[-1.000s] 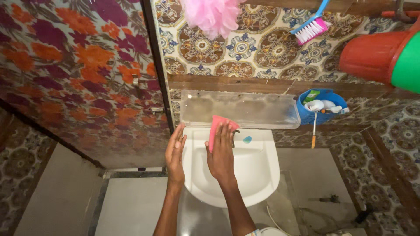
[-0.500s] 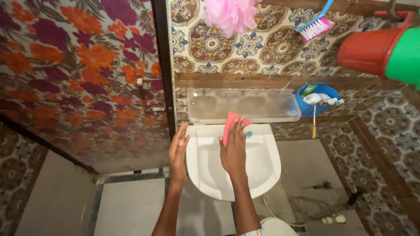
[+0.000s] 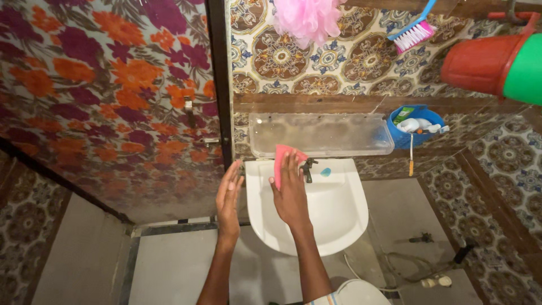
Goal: The person uses a pink sponge to wipe the interior and rim of a white bathroom sink. They move the sponge around the basin and under the faucet, then wipe the transparent plastic shelf above the sink. The person also briefly handles a small blue object on the shelf.
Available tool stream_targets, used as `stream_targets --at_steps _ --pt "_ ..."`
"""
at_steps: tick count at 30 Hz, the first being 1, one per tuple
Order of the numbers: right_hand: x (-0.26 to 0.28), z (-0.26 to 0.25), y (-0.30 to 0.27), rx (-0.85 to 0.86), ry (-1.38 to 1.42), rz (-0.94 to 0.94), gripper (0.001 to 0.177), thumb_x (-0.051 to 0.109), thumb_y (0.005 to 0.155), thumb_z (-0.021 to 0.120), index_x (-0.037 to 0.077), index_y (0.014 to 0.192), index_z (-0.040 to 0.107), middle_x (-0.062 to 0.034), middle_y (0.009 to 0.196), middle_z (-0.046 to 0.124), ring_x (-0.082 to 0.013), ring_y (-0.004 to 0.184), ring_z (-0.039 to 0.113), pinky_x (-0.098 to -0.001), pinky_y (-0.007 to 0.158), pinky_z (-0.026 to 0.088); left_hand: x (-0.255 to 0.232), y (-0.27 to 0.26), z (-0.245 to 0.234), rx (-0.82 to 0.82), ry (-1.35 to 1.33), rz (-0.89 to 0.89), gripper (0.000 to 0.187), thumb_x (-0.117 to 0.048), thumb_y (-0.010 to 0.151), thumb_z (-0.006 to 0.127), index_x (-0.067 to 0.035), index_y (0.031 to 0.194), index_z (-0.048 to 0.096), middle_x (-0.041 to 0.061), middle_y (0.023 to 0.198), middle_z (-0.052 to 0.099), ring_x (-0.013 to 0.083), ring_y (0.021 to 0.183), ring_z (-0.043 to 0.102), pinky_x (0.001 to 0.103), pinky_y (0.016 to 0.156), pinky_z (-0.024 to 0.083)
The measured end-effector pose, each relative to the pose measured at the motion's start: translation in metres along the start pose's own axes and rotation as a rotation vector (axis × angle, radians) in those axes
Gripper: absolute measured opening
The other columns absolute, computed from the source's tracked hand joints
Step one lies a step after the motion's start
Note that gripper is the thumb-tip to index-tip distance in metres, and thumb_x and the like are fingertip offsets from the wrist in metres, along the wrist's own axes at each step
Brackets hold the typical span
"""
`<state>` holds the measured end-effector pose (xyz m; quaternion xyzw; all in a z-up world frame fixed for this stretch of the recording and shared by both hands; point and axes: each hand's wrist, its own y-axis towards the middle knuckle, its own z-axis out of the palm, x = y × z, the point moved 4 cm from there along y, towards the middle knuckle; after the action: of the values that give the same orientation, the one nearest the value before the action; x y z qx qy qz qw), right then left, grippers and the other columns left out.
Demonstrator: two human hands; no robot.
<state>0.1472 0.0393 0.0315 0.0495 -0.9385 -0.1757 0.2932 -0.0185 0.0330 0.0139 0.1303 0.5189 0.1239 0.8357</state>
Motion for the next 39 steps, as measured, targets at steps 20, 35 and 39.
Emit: stream_targets --at_steps 20,35,39 --pt "-0.057 -0.022 -0.001 -0.053 -0.069 -0.005 0.078 0.030 0.102 0.052 0.000 0.163 0.013 -0.0209 0.171 0.005 -0.0398 0.158 0.010 -0.0612 0.121 0.013 0.002 -0.004 0.021 -0.077 0.085 0.007 0.064 -0.039 0.108 0.039 0.004 0.155 0.039 0.021 0.163 0.041 0.0320 0.154 0.035 0.047 0.126 0.028" --pt "-0.066 -0.027 -0.002 -0.064 0.003 -0.129 0.070 0.030 0.105 0.052 0.008 0.164 0.020 -0.0229 0.171 0.011 -0.0456 0.156 0.015 -0.0592 0.123 0.014 0.020 -0.008 0.029 -0.151 0.120 0.058 0.065 -0.040 0.108 0.039 0.005 0.155 0.038 0.022 0.162 0.041 0.0326 0.154 0.036 0.047 0.125 0.030" --pt "-0.060 -0.020 -0.001 -0.039 0.012 -0.134 0.072 0.030 0.102 0.053 0.007 0.163 0.021 -0.0224 0.170 0.014 -0.0460 0.156 0.016 -0.0578 0.123 0.014 0.022 -0.005 0.030 -0.150 0.159 0.057 0.066 -0.041 0.108 0.038 0.005 0.155 0.038 0.021 0.163 0.040 0.0317 0.154 0.036 0.046 0.125 0.031"
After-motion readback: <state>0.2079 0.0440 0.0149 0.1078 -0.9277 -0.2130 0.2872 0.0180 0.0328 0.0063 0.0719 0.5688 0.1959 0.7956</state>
